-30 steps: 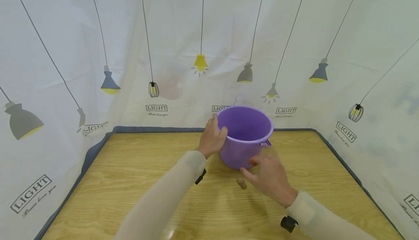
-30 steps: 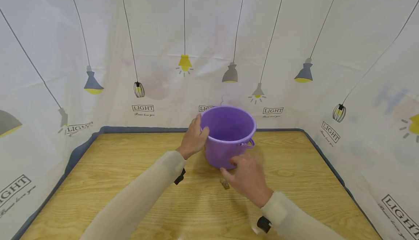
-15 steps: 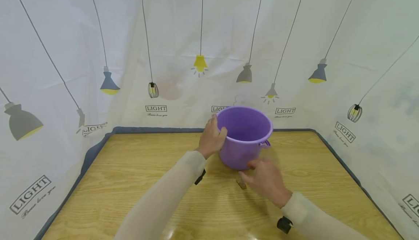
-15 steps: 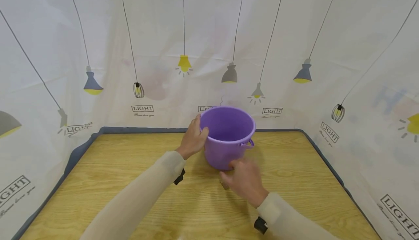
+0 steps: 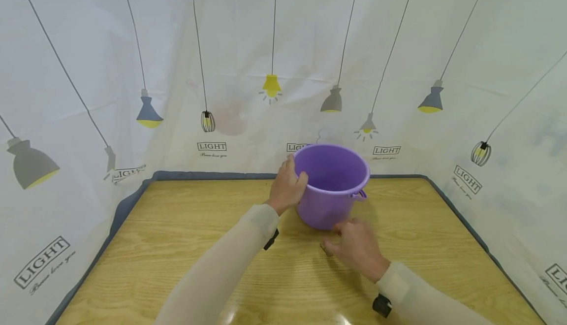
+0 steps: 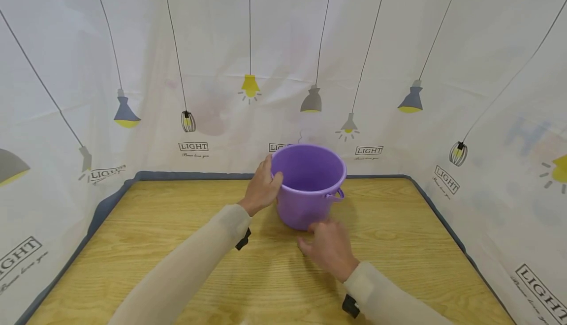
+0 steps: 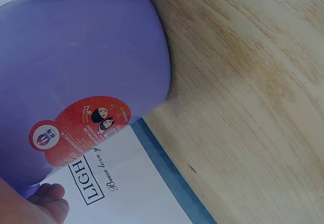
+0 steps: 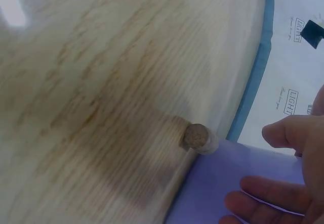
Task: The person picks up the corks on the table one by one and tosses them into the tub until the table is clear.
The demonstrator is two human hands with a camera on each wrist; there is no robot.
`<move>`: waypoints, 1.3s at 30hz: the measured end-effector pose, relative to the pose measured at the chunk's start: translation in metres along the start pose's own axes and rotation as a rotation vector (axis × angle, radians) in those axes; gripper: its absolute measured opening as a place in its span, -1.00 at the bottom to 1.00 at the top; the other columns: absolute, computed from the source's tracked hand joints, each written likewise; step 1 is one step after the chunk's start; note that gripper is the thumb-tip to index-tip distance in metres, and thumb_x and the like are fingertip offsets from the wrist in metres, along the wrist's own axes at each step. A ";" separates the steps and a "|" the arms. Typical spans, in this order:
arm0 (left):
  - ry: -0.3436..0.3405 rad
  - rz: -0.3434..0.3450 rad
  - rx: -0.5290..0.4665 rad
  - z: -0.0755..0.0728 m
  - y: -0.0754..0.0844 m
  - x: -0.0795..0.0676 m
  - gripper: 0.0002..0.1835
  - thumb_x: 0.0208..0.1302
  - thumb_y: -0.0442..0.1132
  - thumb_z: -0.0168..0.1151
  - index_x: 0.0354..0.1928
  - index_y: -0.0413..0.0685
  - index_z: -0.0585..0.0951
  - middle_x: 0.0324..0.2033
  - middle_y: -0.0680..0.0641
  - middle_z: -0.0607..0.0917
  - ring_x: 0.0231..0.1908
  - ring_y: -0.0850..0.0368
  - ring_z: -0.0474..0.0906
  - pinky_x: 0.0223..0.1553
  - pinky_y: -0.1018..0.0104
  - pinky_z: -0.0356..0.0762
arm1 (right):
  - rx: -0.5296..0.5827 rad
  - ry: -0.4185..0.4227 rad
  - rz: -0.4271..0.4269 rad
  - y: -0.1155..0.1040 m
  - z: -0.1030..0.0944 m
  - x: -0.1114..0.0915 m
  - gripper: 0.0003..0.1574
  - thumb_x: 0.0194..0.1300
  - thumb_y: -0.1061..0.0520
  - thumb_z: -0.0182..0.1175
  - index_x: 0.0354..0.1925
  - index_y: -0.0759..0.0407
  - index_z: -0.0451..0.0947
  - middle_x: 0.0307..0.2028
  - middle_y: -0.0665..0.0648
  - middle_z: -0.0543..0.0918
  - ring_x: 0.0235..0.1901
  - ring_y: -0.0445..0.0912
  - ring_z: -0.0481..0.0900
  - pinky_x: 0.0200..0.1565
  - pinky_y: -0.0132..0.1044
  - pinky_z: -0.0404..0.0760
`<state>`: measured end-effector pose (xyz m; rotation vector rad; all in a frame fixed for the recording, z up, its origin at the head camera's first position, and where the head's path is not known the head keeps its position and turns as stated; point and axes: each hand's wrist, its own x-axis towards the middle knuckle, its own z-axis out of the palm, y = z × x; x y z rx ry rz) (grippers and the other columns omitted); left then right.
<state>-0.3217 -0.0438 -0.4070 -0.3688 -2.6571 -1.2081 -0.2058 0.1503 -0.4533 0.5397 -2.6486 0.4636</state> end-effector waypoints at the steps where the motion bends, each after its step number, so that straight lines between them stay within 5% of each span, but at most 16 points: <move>1: 0.002 -0.001 -0.003 0.000 0.000 0.000 -0.20 0.51 -0.01 -0.14 0.63 -0.21 -0.08 0.55 -0.27 0.17 0.51 -0.16 0.14 0.49 -0.07 0.14 | 0.004 -0.007 0.001 0.000 0.001 0.000 -0.62 -0.02 -0.05 0.58 -0.69 0.00 0.59 -0.74 -0.15 0.40 -0.60 -0.14 0.35 -0.53 -0.24 0.35; 8: 0.010 0.001 -0.009 0.000 -0.001 0.001 -0.21 0.51 -0.03 -0.12 0.62 -0.21 -0.07 0.54 -0.27 0.19 0.50 -0.16 0.16 0.48 -0.07 0.16 | -0.016 0.011 -0.040 0.002 0.007 -0.002 -0.66 -0.01 -0.04 0.58 -0.64 0.09 0.68 -0.66 -0.01 0.64 -0.58 -0.07 0.55 -0.46 -0.15 0.57; 15: 0.009 0.003 -0.001 0.001 -0.001 0.001 -0.21 0.50 -0.03 -0.12 0.62 -0.23 -0.06 0.54 -0.28 0.19 0.51 -0.15 0.15 0.48 -0.06 0.16 | -0.040 -0.013 -0.057 0.004 0.013 -0.002 -0.40 0.07 -0.05 0.54 -0.83 -0.04 0.37 -0.82 -0.13 0.36 -0.72 -0.18 0.31 -0.61 -0.24 0.37; 21: 0.006 -0.001 0.000 0.000 -0.001 0.001 -0.21 0.50 -0.03 -0.12 0.62 -0.23 -0.06 0.54 -0.28 0.19 0.51 -0.15 0.15 0.48 -0.06 0.15 | -0.064 -0.009 -0.066 0.003 0.014 -0.002 -0.47 0.06 -0.03 0.53 -0.81 -0.02 0.45 -0.80 -0.09 0.48 -0.72 -0.20 0.38 -0.59 -0.23 0.46; 28: 0.011 -0.003 0.006 0.001 -0.002 0.002 -0.19 0.48 0.01 -0.15 0.62 -0.22 -0.06 0.53 -0.28 0.20 0.50 -0.16 0.17 0.47 -0.07 0.18 | -0.084 0.001 -0.089 0.004 0.019 -0.003 -0.32 0.05 0.01 0.49 -0.87 -0.11 0.21 -0.87 -0.21 0.19 -0.78 -0.29 0.13 -0.67 -0.36 0.24; 39: 0.029 0.018 -0.007 0.003 -0.003 0.002 -0.20 0.49 -0.02 -0.11 0.61 -0.25 -0.03 0.51 -0.30 0.24 0.48 -0.18 0.21 0.46 -0.09 0.21 | -0.086 -0.028 -0.067 0.003 0.021 -0.003 -0.31 0.05 0.03 0.44 -0.89 -0.13 0.17 -0.87 -0.24 0.12 -0.77 -0.26 0.13 -0.61 -0.24 0.32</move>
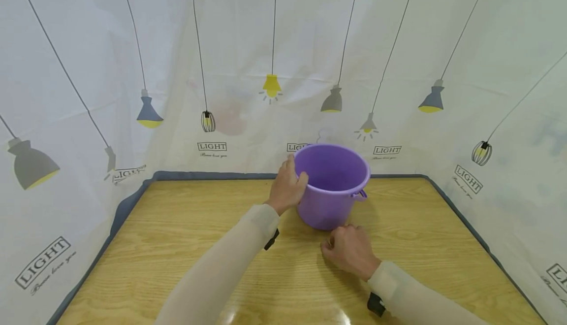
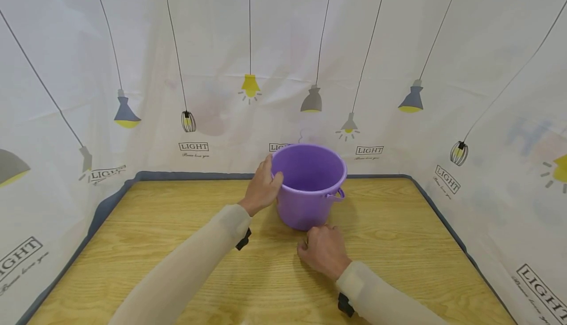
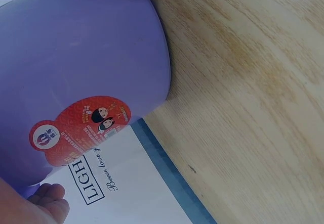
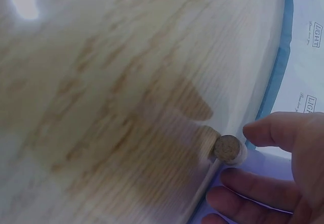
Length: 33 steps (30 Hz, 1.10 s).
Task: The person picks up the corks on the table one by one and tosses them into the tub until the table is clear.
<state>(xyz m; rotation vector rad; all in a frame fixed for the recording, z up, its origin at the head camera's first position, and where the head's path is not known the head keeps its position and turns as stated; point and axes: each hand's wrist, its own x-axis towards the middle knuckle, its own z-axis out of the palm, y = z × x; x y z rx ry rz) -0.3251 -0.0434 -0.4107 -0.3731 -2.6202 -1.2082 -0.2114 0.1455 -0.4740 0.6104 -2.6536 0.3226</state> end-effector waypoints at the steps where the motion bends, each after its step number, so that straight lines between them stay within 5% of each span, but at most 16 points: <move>1: 0.000 0.001 -0.002 0.000 0.000 0.000 -0.21 0.49 -0.03 -0.11 0.61 -0.25 -0.03 0.51 -0.30 0.24 0.48 -0.18 0.21 0.46 -0.09 0.21 | -0.003 -0.002 -0.001 0.000 0.000 0.000 -0.31 0.05 0.03 0.44 -0.89 -0.13 0.17 -0.87 -0.24 0.12 -0.77 -0.26 0.14 -0.61 -0.23 0.33; 12: -0.018 -0.011 0.009 -0.001 0.001 -0.001 -0.16 0.44 0.05 -0.19 0.62 -0.23 -0.06 0.53 -0.29 0.21 0.49 -0.19 0.18 0.46 -0.10 0.20 | -0.005 -0.060 0.034 0.000 0.002 0.001 -0.30 0.11 0.01 0.43 -0.90 -0.12 0.19 -0.88 -0.23 0.12 -0.74 -0.21 0.16 -0.50 -0.15 0.41; 33: -0.022 -0.014 0.010 0.000 0.001 -0.001 -0.22 0.52 -0.03 -0.13 0.62 -0.23 -0.07 0.54 -0.27 0.18 0.51 -0.16 0.14 0.49 -0.06 0.15 | 0.040 0.013 0.017 -0.002 -0.007 0.002 -0.28 0.06 0.10 0.42 -0.93 -0.13 0.14 -0.88 -0.23 0.03 -0.75 -0.26 0.07 -0.53 -0.19 0.37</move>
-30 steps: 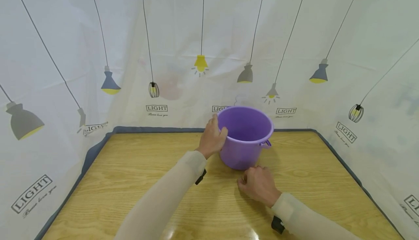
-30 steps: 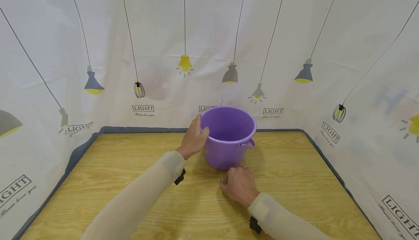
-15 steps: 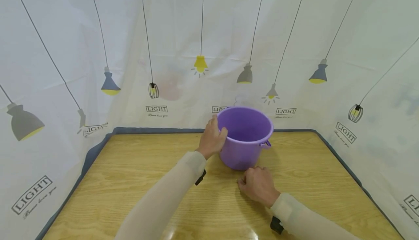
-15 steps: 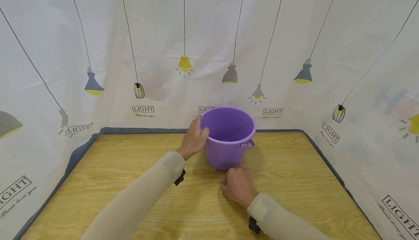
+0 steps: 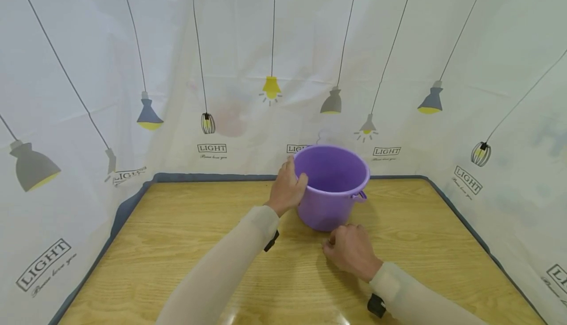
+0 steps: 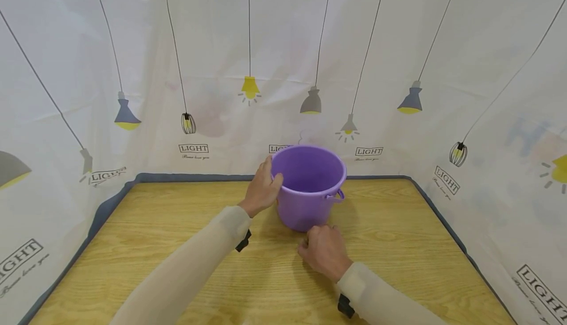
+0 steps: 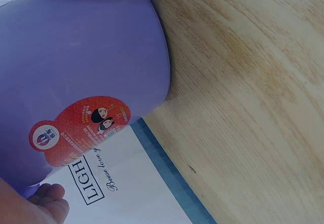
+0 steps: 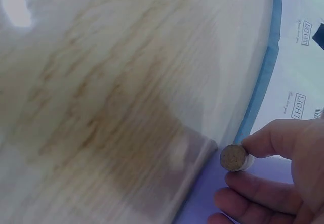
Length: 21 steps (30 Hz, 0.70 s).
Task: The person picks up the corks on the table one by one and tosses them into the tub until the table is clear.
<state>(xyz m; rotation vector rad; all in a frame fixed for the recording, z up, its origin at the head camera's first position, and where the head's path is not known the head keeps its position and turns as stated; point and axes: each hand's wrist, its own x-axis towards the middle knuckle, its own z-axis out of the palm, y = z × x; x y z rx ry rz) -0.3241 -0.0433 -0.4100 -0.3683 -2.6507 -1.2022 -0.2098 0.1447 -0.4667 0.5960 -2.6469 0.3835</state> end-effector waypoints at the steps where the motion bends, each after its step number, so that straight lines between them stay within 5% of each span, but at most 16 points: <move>1: -0.002 -0.001 0.001 0.000 0.000 0.000 -0.21 0.51 -0.03 -0.14 0.62 -0.22 -0.07 0.54 -0.27 0.18 0.51 -0.16 0.14 0.49 -0.05 0.15 | 0.006 0.002 -0.003 0.000 -0.001 0.000 -0.28 0.06 0.10 0.42 -0.92 -0.12 0.15 -0.88 -0.23 0.04 -0.75 -0.26 0.07 -0.54 -0.22 0.36; 9: -0.010 0.003 -0.007 -0.002 0.003 -0.001 -0.19 0.49 -0.01 -0.15 0.62 -0.25 -0.08 0.55 -0.28 0.16 0.51 -0.18 0.13 0.49 -0.08 0.14 | 0.047 0.013 -0.002 -0.002 -0.014 0.003 -0.33 0.08 0.12 0.42 -0.89 -0.11 0.20 -0.87 -0.24 0.12 -0.76 -0.34 0.06 -0.68 -0.40 0.15; 21: -0.001 0.001 0.008 -0.002 0.003 -0.002 -0.18 0.48 0.04 -0.18 0.62 -0.25 -0.07 0.52 -0.31 0.20 0.49 -0.21 0.18 0.47 -0.08 0.17 | 0.054 0.091 -0.008 -0.005 -0.029 0.007 -0.40 0.10 0.09 0.47 -0.86 -0.14 0.33 -0.84 -0.23 0.27 -0.74 -0.30 0.21 -0.62 -0.35 0.29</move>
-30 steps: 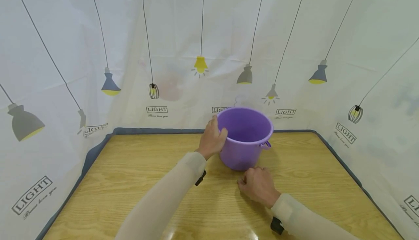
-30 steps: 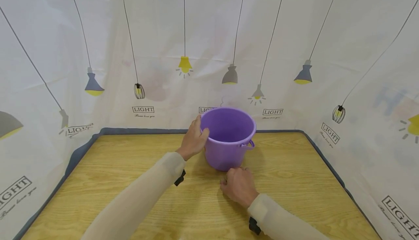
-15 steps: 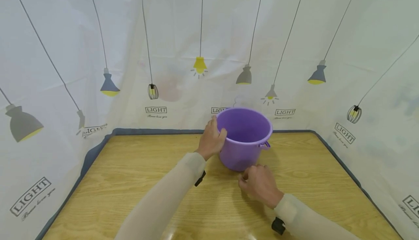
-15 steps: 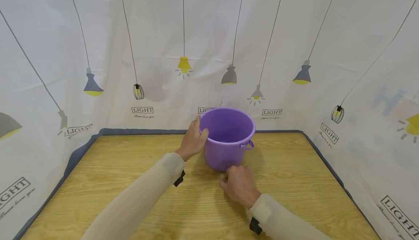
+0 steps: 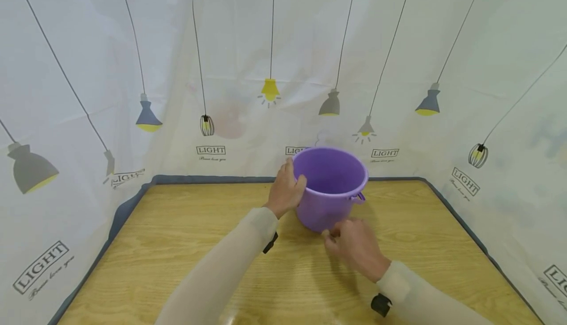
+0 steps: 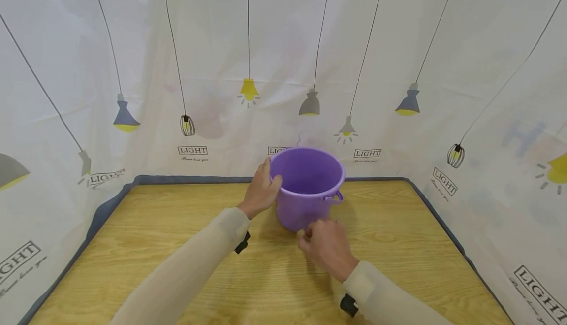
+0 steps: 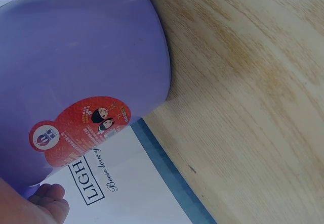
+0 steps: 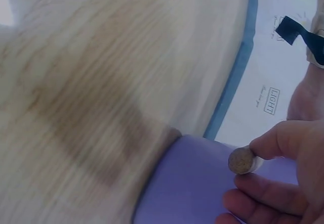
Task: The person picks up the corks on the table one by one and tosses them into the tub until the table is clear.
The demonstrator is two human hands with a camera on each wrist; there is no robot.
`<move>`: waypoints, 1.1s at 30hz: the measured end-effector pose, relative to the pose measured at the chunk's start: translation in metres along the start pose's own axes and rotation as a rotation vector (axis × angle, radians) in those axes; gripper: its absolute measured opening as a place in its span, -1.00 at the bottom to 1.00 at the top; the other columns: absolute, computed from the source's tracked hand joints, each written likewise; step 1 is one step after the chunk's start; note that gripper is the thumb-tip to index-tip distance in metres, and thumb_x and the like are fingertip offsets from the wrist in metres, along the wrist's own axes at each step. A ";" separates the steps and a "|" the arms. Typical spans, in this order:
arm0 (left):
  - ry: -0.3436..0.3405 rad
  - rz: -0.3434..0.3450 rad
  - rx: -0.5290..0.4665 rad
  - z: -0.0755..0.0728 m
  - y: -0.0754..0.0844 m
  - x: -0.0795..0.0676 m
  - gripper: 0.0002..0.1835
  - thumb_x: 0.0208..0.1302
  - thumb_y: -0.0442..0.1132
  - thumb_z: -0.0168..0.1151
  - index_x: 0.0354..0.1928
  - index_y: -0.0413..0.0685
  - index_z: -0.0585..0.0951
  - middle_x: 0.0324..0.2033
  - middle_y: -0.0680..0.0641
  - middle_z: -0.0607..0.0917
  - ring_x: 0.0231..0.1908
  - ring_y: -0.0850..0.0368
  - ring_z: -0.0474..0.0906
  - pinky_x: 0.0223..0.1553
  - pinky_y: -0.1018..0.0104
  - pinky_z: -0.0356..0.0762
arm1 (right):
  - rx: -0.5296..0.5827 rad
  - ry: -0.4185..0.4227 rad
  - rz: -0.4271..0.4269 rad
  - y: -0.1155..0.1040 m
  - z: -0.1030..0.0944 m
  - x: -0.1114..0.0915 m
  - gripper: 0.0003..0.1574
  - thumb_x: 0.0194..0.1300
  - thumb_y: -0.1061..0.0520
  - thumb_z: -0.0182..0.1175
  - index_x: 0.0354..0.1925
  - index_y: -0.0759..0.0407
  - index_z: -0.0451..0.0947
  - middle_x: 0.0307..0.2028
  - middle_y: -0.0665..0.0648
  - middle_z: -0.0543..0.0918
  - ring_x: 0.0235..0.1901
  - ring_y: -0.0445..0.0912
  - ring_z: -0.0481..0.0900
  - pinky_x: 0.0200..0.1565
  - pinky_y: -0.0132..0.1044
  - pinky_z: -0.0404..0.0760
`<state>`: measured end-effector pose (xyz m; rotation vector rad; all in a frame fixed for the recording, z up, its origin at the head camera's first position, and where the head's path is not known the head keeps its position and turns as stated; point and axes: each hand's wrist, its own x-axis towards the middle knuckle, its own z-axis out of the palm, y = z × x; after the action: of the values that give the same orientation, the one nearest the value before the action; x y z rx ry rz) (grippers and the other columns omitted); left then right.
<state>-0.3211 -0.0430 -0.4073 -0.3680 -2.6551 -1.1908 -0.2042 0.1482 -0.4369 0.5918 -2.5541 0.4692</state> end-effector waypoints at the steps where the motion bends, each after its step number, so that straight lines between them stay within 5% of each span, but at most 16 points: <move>1: -0.001 -0.001 -0.002 0.000 0.000 0.000 -0.18 0.48 0.04 -0.18 0.62 -0.25 -0.07 0.52 -0.31 0.20 0.49 -0.21 0.18 0.47 -0.08 0.17 | 0.003 0.002 0.004 0.000 -0.001 0.001 -0.42 0.10 0.09 0.47 -0.85 -0.13 0.37 -0.84 -0.23 0.30 -0.74 -0.30 0.23 -0.64 -0.36 0.29; 10: -0.009 -0.002 0.003 -0.002 0.003 -0.001 -0.19 0.48 0.02 -0.17 0.61 -0.26 -0.07 0.53 -0.31 0.19 0.49 -0.20 0.17 0.48 -0.07 0.17 | 0.011 0.069 -0.019 -0.001 -0.013 0.008 -0.71 0.06 0.09 0.52 -0.70 -0.02 0.67 -0.71 -0.11 0.64 -0.71 -0.33 0.41 -0.63 -0.44 0.40; 23: -0.007 -0.007 0.016 -0.001 0.002 -0.002 -0.17 0.48 0.05 -0.19 0.62 -0.25 -0.08 0.53 -0.31 0.19 0.49 -0.21 0.18 0.47 -0.08 0.18 | -0.007 0.106 -0.043 -0.004 -0.028 0.017 -0.77 -0.01 0.07 0.53 -0.68 -0.02 0.70 -0.71 -0.15 0.57 -0.66 -0.31 0.36 -0.58 -0.38 0.41; 33: -0.001 0.003 0.007 -0.001 0.002 -0.001 -0.17 0.46 0.05 -0.19 0.61 -0.27 -0.07 0.53 -0.32 0.19 0.49 -0.21 0.16 0.48 -0.07 0.16 | 0.014 0.142 -0.061 -0.006 -0.043 0.025 -0.86 0.02 0.07 0.54 -0.55 0.07 0.79 -0.58 0.00 0.73 -0.57 -0.18 0.58 -0.52 -0.29 0.57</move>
<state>-0.3198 -0.0428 -0.4055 -0.3716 -2.6582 -1.1807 -0.2052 0.1530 -0.3875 0.6174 -2.3928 0.4906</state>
